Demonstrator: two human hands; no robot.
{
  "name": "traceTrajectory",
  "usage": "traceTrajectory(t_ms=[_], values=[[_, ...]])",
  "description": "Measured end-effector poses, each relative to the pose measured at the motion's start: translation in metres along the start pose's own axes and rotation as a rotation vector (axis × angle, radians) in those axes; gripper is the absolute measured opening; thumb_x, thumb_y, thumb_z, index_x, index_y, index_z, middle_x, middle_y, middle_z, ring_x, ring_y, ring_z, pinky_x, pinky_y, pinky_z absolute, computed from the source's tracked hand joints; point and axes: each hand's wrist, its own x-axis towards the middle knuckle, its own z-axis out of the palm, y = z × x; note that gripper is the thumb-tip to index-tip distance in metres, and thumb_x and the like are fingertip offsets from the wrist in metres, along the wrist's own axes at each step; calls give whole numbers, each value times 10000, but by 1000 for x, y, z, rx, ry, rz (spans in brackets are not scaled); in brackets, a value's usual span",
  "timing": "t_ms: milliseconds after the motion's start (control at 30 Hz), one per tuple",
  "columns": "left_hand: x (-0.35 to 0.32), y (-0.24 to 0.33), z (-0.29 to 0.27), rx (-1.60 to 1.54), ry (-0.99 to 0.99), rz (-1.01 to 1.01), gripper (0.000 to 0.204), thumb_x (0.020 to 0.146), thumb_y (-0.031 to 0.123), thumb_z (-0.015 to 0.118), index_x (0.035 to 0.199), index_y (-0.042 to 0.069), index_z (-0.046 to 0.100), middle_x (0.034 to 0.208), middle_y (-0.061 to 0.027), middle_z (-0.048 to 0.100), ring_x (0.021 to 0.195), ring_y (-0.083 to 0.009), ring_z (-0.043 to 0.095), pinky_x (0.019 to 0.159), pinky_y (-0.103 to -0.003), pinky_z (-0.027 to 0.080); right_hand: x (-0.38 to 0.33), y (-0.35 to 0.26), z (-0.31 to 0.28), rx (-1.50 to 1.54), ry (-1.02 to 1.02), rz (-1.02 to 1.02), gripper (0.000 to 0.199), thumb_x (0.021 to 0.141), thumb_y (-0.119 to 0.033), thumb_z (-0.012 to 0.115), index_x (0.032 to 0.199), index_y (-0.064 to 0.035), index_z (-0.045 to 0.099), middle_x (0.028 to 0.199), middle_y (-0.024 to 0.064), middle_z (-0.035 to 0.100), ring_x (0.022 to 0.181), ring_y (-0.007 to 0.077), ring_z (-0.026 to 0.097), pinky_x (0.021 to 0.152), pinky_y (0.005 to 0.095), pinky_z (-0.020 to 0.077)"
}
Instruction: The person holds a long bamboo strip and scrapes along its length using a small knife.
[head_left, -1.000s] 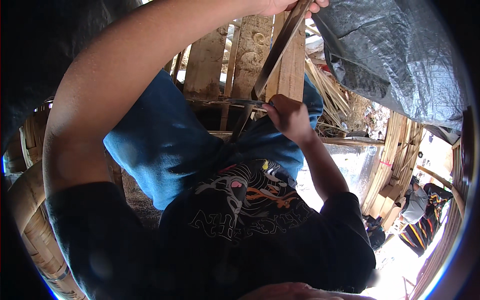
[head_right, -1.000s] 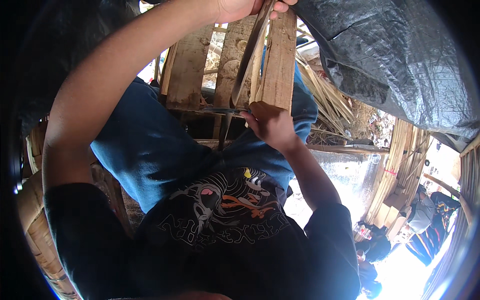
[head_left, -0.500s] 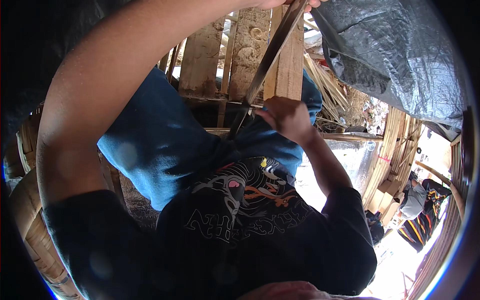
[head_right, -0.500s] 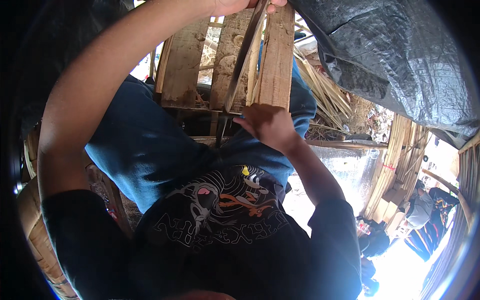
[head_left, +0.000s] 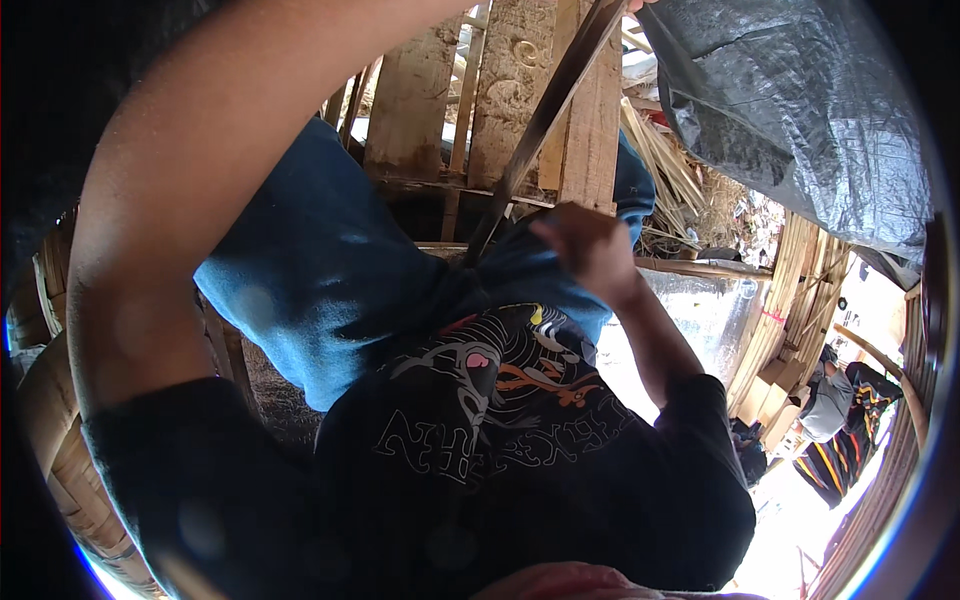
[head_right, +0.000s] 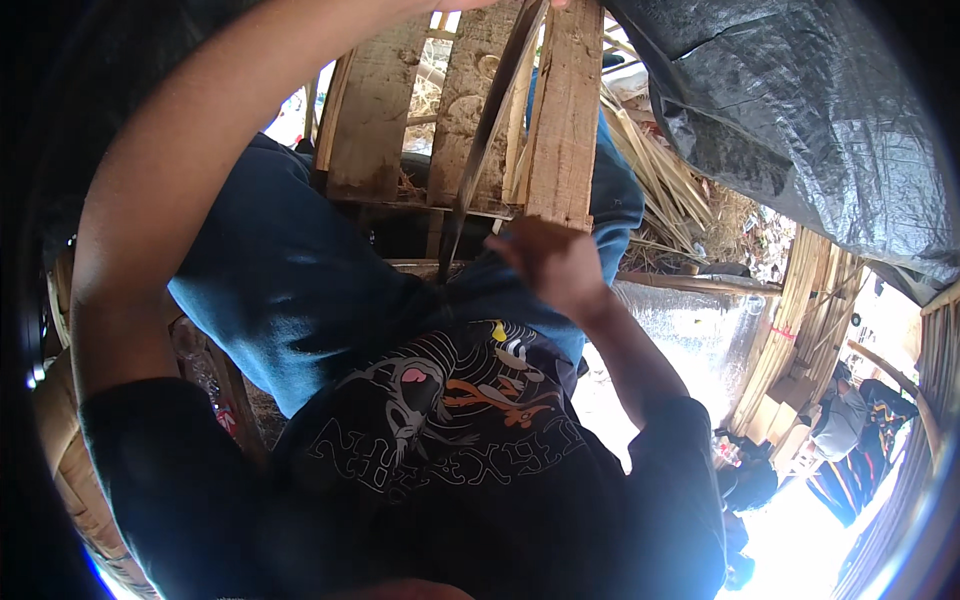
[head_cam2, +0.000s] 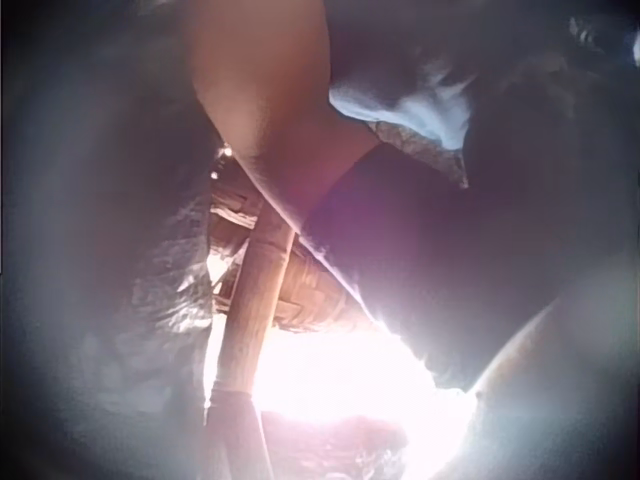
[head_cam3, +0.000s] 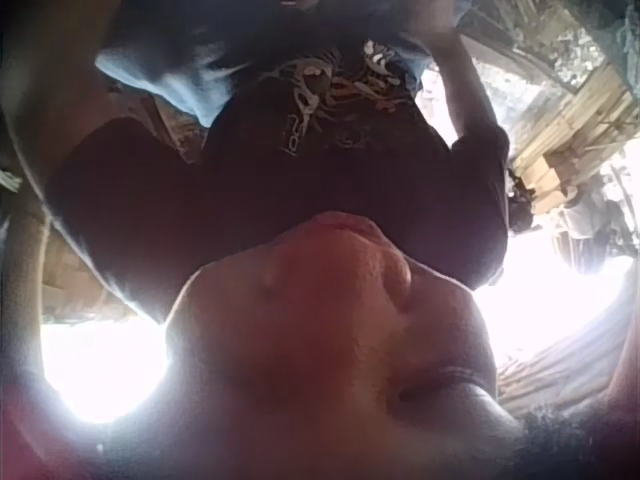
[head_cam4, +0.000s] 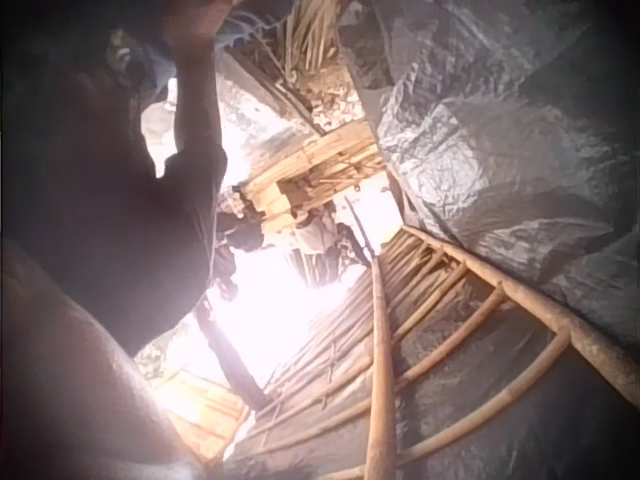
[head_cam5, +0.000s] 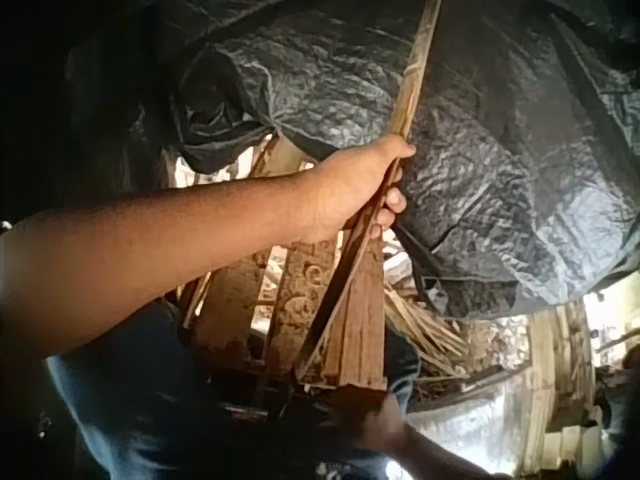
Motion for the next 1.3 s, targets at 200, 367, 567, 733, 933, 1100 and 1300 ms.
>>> traceTrajectory(t_ms=[200, 367, 567, 733, 933, 1100, 1300], values=[[5, -5, 2, 15, -44, 32, 301, 958, 393, 408, 772, 161, 367, 616, 24, 412, 523, -125, 390, 531, -318, 392, -23, -4, 19, 26, -7, 24, 197, 847, -189, 707, 834, -48, 570, 719, 97, 579, 624, 293, 611, 539, 387, 485], [-1, 1, -1, 35, 6, -6, 297, 954, 394, 403, 777, 158, 375, 617, 27, 405, 527, -123, 378, 538, -312, 391, -20, -6, 27, 57, 163, 86, 186, 837, -156, 715, 842, -49, 563, 721, 101, 580, 626, 284, 607, 545, 386, 493], [3, 1, 2, 20, -9, -8, 296, 949, 400, 413, 797, 147, 386, 618, 30, 397, 527, -117, 368, 527, -307, 380, -23, -9, 17, 113, 95, 309, 189, 870, -190, 679, 846, -55, 549, 713, 103, 574, 625, 325, 612, 548, 399, 504], [7, 4, -9, 16, 12, -11, 298, 938, 412, 427, 794, 154, 395, 622, 24, 415, 526, -123, 384, 524, -309, 383, -20, -12, 28, 92, -123, 209, 223, 920, -283, 611, 854, -77, 558, 724, 105, 589, 633, 329, 615, 563, 424, 511], [16, -2, -11, 16, -28, -91, 383, 958, 490, 420, 816, 135, 434, 659, -11, 467, 576, -152, 471, 604, -316, 444, -24, -8, 28, 125, -120, 134, 197, 892, -222, 658, 836, -57, 569, 720, 122, 580, 637, 329, 616, 537, 411, 477], [1, 15, -16, 355, -119, 22, 669, 952, 672, 301, 976, 37, 509, 767, -63, 570, 714, -196, 603, 700, -326, 502, 24, -8, -20, 141, 106, 201, 152, 881, -172, 671, 837, -50, 591, 731, 124, 589, 634, 330, 616, 522, 400, 460], [-16, 46, -33, 1145, 25, 396, 534, 973, 536, 477, 1067, 26, 607, 849, -68, 658, 783, -170, 624, 733, -299, 494, 102, 28, -79, -15, 435, 90, 162, 917, -159, 619, 919, -2, 583, 792, 183, 589, 687, 369, 589, 612, 424, 455]])
